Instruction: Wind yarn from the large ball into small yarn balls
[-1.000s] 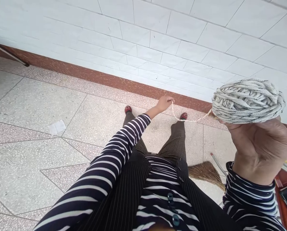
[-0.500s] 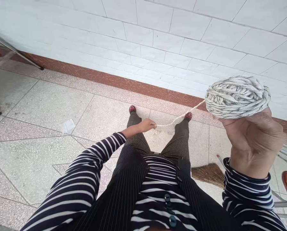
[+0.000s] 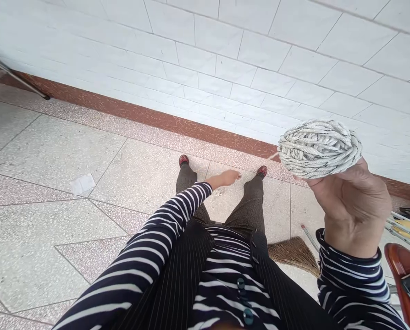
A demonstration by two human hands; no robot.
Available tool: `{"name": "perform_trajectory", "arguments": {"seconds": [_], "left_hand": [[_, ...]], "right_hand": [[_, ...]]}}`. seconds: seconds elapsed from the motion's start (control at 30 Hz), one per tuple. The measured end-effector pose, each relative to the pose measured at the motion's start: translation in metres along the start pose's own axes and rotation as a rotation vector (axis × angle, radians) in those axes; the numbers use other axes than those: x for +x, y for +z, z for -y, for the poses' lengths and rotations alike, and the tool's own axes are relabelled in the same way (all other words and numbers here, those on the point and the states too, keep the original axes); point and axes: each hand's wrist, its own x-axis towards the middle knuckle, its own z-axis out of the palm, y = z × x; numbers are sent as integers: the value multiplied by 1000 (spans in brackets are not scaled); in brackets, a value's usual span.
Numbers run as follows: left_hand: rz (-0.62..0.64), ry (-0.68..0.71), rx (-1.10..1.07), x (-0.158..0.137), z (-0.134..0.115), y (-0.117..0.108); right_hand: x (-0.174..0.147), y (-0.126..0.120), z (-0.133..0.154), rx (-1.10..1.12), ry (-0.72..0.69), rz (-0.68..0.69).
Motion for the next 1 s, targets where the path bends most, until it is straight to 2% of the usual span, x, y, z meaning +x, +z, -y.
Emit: {"name": "perform_trajectory", "arguments": {"seconds": [0.1, 0.17, 0.23, 0.4, 0.47, 0.53, 0.67, 0.87, 1.0], "left_hand": [[73, 60, -71, -17, -12, 24], [94, 87, -169, -31, -18, 25], [53, 100, -310, -44, -24, 14], [-251, 101, -630, -74, -55, -28], [-310, 101, -695, -85, -70, -40], [-343, 109, -700, -94, -84, -47], [-405, 165, -571, -101, -97, -55], [-549, 131, -523, -96, -85, -66], [-597, 130, -441, -92, -74, -70]], "right_hand": [[1, 1, -2, 23, 2, 11], [3, 1, -5, 40, 9, 19], [5, 1, -9, 51, 37, 27], [11, -2, -18, 59, 73, 34], [13, -3, -20, 43, 54, 28], [16, -5, -22, 27, 52, 19], [18, -8, -25, 24, 73, 2], [12, -15, -28, 2, 107, -3], [7, -16, -28, -6, 121, -31]]}}
